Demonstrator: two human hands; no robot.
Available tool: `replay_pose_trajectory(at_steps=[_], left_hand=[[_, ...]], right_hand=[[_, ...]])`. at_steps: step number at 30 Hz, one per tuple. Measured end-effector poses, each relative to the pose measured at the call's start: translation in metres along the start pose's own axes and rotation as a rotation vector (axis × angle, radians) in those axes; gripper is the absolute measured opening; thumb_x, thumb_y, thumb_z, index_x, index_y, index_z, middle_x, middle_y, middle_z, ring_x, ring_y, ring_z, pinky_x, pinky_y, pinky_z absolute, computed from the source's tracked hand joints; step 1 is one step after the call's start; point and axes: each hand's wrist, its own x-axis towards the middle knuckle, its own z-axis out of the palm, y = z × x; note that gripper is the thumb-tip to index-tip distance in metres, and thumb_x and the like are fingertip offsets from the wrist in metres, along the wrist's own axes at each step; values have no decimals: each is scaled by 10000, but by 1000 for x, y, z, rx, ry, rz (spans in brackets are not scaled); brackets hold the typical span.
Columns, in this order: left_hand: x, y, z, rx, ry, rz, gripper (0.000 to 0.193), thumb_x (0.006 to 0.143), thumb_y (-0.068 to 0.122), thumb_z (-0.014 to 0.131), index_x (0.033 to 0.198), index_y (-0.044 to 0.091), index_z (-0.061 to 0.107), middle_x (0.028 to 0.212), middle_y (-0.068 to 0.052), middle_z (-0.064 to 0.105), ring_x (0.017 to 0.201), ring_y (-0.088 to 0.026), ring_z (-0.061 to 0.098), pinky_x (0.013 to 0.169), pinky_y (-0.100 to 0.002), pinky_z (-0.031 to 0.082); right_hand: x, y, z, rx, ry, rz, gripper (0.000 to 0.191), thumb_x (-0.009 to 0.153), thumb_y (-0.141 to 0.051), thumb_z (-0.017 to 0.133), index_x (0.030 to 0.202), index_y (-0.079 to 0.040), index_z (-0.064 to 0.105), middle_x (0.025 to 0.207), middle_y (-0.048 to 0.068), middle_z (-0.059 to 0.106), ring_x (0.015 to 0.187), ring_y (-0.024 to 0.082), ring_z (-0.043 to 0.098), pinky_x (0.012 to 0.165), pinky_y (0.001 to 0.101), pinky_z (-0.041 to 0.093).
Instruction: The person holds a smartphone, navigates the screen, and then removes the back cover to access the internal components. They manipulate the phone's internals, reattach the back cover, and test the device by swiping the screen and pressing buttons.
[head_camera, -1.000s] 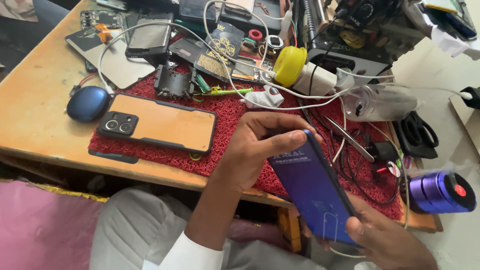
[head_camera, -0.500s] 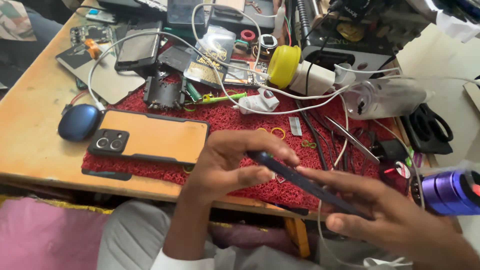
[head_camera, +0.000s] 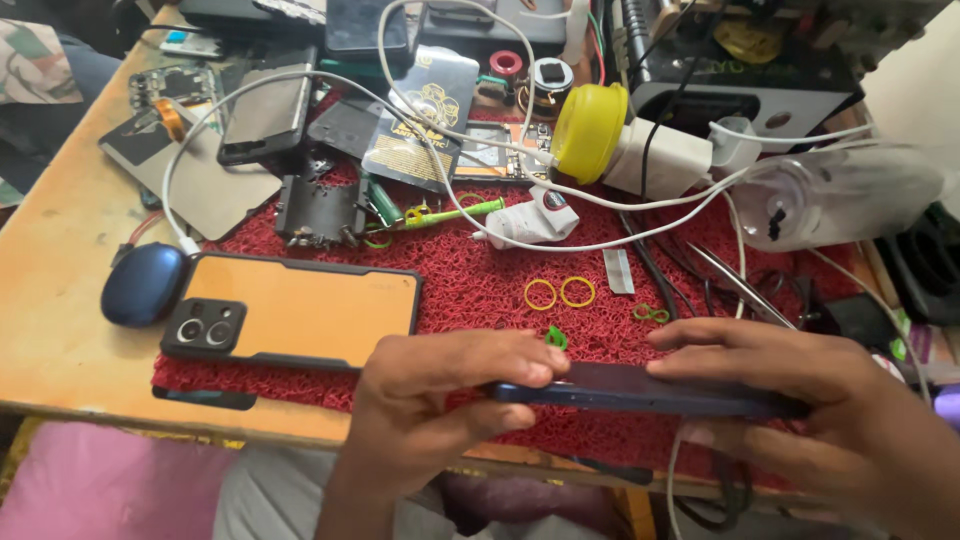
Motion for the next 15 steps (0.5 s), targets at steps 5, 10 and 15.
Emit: replay_pose_trajectory(at_steps=[5,10,15], left_hand=[[-7,4,-6,251,-15,118,333,884,-17,830,1200,2,729,1235,-175,766,1162,-266,776,1163,-386,588],[-10,8,-6,265,7,47,320,855,0,855,1155,6,745,1185,-177,786,1130,-278,810,984,-347,672],[-13,14,-7,323,-24,23,289,850,19,849,1125,24,760,1174,-160,792,1124,-263,814,983,-345,660]], right_hand=[[-12,10,9,-255,106,-78,532,770,-170,830,1295,-141,750,1330,96,679,1142,226,690,874,326,565],[-22,20,14,-408,261,-304,472,741,-183,877,1178,-112,712,1166,72,735,1004,168,718,810,278,585],[-24,37,24,-508,380,-527,436,718,-171,878,1108,-121,688,1089,76,720,1030,224,749,883,326,625]])
